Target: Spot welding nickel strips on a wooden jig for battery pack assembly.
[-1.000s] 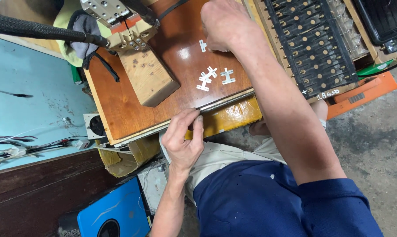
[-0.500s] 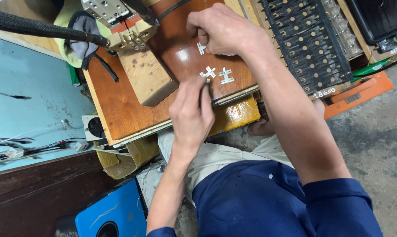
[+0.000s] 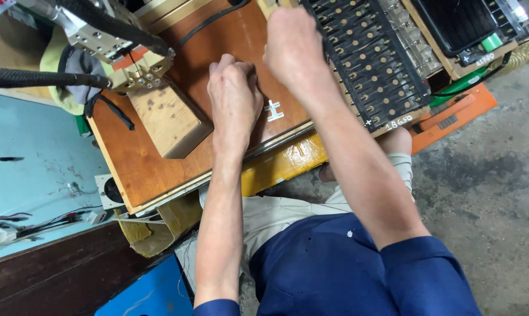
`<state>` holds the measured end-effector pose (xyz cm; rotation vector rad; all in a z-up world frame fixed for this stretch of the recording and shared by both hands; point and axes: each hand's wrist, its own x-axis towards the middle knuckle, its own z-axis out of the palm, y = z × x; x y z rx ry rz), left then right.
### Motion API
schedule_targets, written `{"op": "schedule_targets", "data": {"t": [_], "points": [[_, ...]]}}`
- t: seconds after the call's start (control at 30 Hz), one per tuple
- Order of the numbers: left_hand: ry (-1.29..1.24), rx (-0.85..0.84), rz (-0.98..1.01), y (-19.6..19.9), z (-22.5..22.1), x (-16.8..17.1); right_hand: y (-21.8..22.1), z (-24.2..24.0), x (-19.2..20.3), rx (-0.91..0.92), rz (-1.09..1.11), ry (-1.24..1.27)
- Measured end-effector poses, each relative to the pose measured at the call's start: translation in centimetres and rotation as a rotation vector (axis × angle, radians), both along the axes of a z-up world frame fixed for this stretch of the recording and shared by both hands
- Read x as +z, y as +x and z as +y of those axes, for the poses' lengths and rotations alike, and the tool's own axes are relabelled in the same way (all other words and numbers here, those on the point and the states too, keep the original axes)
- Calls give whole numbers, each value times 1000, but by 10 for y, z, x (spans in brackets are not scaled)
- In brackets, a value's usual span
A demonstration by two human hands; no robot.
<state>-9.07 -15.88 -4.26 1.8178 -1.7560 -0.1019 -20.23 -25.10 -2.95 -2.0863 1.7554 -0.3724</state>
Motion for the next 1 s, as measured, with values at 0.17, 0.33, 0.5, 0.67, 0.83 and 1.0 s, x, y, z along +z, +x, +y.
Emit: {"op": "schedule_targets", "data": {"t": [0.17, 0.33, 0.5, 0.67, 0.83, 1.0], "points": [[-95, -127, 110, 4, -3, -3, 8, 3, -5, -30, -35, 96], [-142, -169, 157, 11, -7, -6, -7, -13, -34, -38, -37, -70], [0, -83, 97, 7, -6, 7, -16, 3, -19, 25, -28, -122], [66, -35, 140, 5, -26, -4, -24, 22, -7, 126, -300, -119], [-96, -148, 145, -13, -40, -23, -39, 28, 3, 68, -391, -133], [-142, -173, 215, -17, -35, -12, -65, 20, 2, 67, -456, -297]]}}
